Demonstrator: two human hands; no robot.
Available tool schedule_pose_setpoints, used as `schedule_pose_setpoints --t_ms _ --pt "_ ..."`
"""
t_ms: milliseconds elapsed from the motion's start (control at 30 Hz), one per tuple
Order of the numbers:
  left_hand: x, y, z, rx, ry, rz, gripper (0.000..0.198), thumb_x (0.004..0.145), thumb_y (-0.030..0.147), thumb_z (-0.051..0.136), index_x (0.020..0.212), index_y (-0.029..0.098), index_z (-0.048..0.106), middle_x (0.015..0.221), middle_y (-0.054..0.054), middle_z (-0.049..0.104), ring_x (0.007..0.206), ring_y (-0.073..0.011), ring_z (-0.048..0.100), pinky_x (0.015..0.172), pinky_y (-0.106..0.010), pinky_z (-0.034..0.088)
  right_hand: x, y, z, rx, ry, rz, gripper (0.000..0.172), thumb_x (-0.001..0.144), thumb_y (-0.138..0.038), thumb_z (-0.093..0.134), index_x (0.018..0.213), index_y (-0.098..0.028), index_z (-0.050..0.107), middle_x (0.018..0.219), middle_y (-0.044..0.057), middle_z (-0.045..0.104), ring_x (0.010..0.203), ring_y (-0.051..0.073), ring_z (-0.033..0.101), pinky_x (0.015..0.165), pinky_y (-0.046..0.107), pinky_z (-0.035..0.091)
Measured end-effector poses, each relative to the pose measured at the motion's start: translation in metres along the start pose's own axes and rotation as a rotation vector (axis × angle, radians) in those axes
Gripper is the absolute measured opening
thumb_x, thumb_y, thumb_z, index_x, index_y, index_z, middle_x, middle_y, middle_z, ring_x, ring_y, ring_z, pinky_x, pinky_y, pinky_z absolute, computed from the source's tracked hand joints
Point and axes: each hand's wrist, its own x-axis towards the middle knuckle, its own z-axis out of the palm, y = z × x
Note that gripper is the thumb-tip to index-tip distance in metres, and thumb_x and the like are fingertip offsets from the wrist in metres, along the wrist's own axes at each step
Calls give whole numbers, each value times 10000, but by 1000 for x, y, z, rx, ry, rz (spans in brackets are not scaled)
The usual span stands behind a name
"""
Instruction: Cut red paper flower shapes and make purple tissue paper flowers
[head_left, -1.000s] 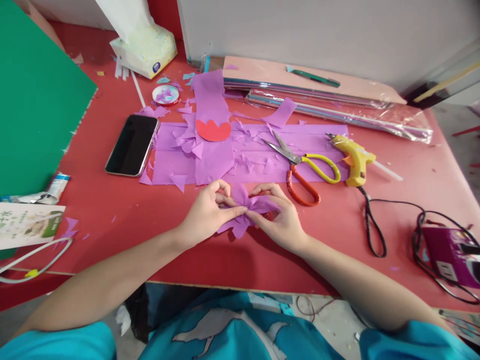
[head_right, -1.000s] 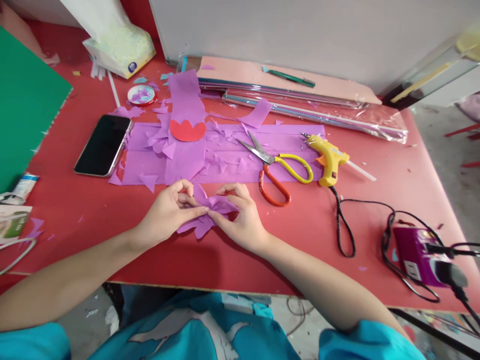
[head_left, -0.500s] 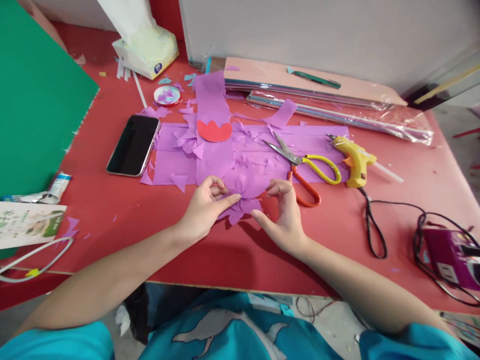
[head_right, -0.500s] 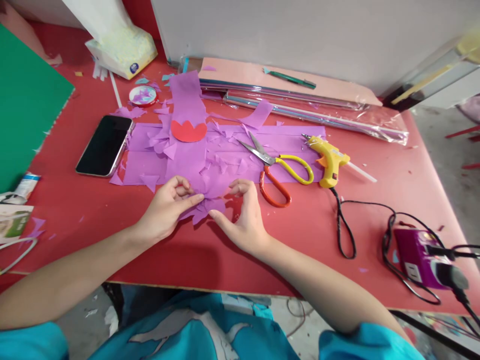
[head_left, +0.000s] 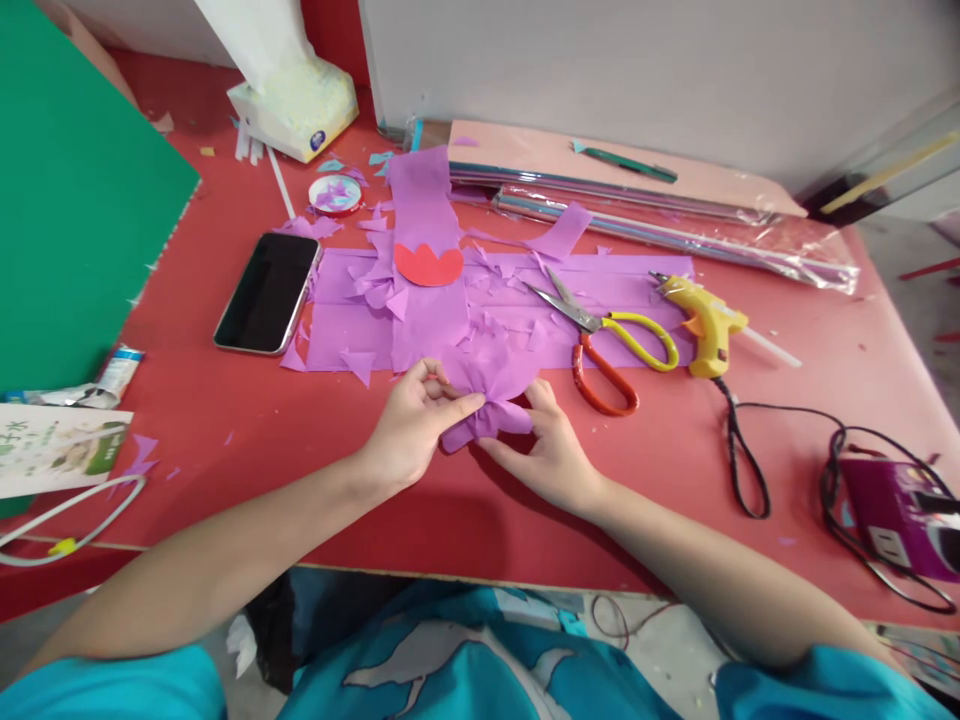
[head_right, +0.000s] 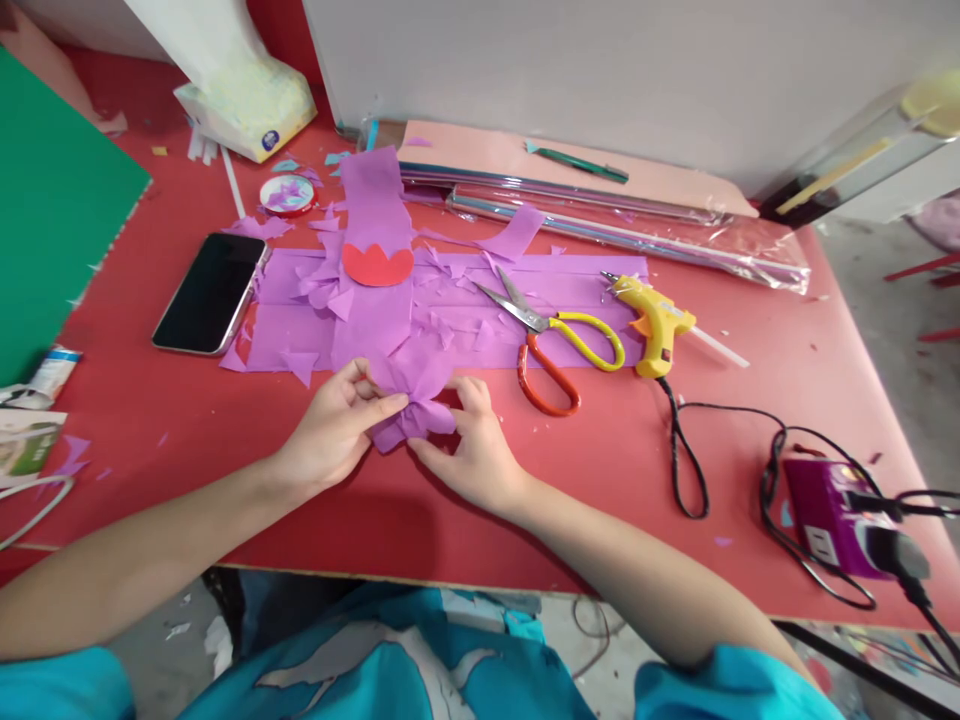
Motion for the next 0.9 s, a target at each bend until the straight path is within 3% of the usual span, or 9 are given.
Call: schedule_pose_setpoints --t_ms 100,233,300,467,567,633,700,800,900 --pt "2 2 1 -54 15 -39 293 612 119 700 743 158 440 661 51 590 638 -73 586 641 -200 463 0 0 -1 3 -13 -7 210 702 -166 623 903 -224 635 1079 64 526 1032 230 470 891 414 423" --pt "4 3 0 -70 28 -30 294 616 119 699 741 159 435 655 52 591 637 -75 588 648 -208 474 0 0 -3 1 -31 -25 28 699 -220 646 692 -199 629 1022 68 543 1001 238 483 870 418 427" --pt "3 3 -1 -38 25 3 289 623 122 696 740 160 434 659 50 596 631 -73 588 642 -204 474 0 1 -4 32 -17 -10 127 715 -305 643 663 -192 615 1002 74 546 981 240 493 859 420 432" --pt "0 1 -2 111 -8 -34 317 626 157 702 763 178 417 627 58 584 598 -88 586 590 -208 461 0 4 -4 81 79 47 201 745 -351 606 865 -191 618 980 81 549 939 229 510 830 410 451" --pt "-1 0 -2 136 -10 -32 322 626 157 697 768 185 410 616 69 558 595 -79 571 593 -199 451 0 4 -3 65 56 35 65 752 -254 582 775 -204 618 921 64 564 919 224 516 804 397 460" --pt "0 0 -3 125 1 -12 311 632 155 688 768 187 410 613 76 537 593 -67 558 596 -185 443 0 3 -3 39 44 33 68 737 -247 589 690 -200 602 884 64 560 896 226 518 782 394 466" --pt "2 1 -4 153 12 -3 307 636 163 684 770 188 410 624 75 528 602 -66 557 593 -179 438 -1 3 -4 29 39 34 102 727 -294 609 747 -193 605 907 73 560 904 236 517 789 407 460" --pt "2 3 -6 326 -40 -2 305 651 209 685 803 192 421 685 46 556 649 -97 584 587 -201 448 -1 5 -5 123 70 89 268 752 -347 590 962 -186 545 965 80 570 910 229 538 797 413 458" --pt "1 4 -6 541 -109 75 283 671 242 675 845 197 456 719 20 587 722 -131 610 636 -229 463 -2 9 -6 233 167 203 222 768 -292 574 950 -196 491 877 42 590 802 181 573 737 357 478"
